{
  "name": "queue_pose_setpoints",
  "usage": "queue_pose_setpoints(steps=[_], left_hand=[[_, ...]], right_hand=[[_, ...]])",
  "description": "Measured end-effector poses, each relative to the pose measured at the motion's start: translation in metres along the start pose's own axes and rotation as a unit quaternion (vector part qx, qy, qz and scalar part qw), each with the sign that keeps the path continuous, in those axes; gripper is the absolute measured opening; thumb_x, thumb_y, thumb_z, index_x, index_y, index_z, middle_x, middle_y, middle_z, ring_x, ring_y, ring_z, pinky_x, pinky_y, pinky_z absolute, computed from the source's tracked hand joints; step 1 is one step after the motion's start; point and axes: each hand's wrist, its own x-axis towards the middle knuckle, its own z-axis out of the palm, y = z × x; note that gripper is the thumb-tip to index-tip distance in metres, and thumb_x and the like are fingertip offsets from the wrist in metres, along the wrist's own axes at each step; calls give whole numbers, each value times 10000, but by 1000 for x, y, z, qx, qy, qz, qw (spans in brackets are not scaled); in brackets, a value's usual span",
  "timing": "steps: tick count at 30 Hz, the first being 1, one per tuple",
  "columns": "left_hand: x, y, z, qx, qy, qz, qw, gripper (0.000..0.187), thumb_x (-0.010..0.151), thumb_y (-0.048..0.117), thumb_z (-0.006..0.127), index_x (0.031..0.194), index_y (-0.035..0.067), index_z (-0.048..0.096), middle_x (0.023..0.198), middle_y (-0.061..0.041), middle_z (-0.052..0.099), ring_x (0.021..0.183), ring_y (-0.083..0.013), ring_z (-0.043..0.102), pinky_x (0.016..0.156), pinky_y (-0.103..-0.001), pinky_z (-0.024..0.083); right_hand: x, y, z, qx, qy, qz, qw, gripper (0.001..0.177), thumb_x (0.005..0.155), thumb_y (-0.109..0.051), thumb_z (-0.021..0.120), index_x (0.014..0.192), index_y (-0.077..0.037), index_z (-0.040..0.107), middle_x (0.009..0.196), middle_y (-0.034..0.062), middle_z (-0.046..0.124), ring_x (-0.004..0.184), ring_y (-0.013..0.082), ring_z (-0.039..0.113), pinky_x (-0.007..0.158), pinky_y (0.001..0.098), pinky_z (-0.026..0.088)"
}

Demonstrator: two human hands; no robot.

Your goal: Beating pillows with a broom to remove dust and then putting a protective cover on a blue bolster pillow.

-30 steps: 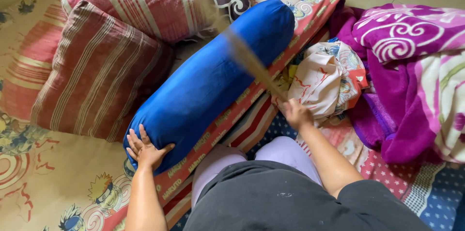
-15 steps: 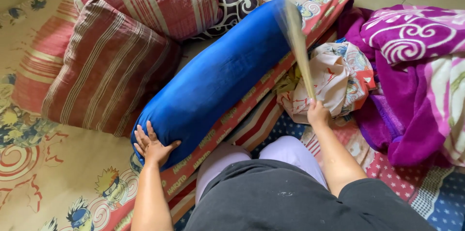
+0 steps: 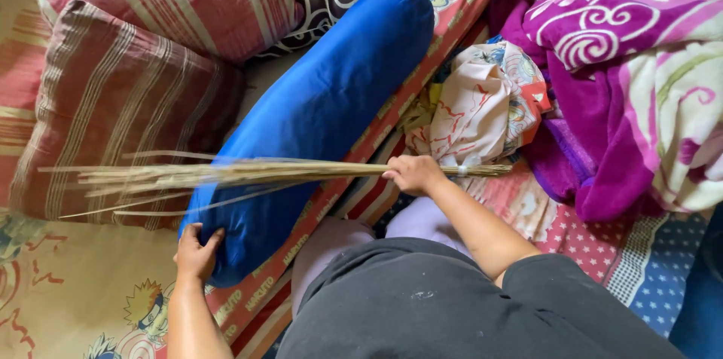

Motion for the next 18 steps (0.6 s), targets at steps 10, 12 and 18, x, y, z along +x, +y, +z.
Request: queue_pose_setpoints(steps=[10, 12, 18], left_hand=[[-79, 60, -21, -47, -87, 41, 994, 286, 883, 458, 654, 823, 227, 496, 806, 53, 548, 840, -190, 559, 931, -425, 280], [-95, 78, -32, -77, -118, 27, 990, 264, 873, 367, 709, 789, 206, 517, 745, 45, 547, 765, -177, 510, 875, -383, 320], [-114, 90, -35, -112, -152, -38, 981, 490, 811, 364, 772, 1268, 188, 745, 1391, -75, 659, 1288, -282, 585, 1096, -419, 423]], right_hand=[[19, 61, -40, 154, -13, 402, 903, 515, 1103, -467, 321, 994, -59, 615, 853, 232, 686, 760, 468, 660, 586, 560, 495], [24, 31, -20, 141, -52, 198, 969, 365, 1000, -512, 468, 1063, -179, 604, 891, 203, 730, 846, 486, 692, 698, 598, 527], [12, -35, -22, 55, -81, -116, 988, 384, 976, -573, 518, 830, -228, 601, 744, -2, 659, 625, 343, 663, 420, 491, 435]])
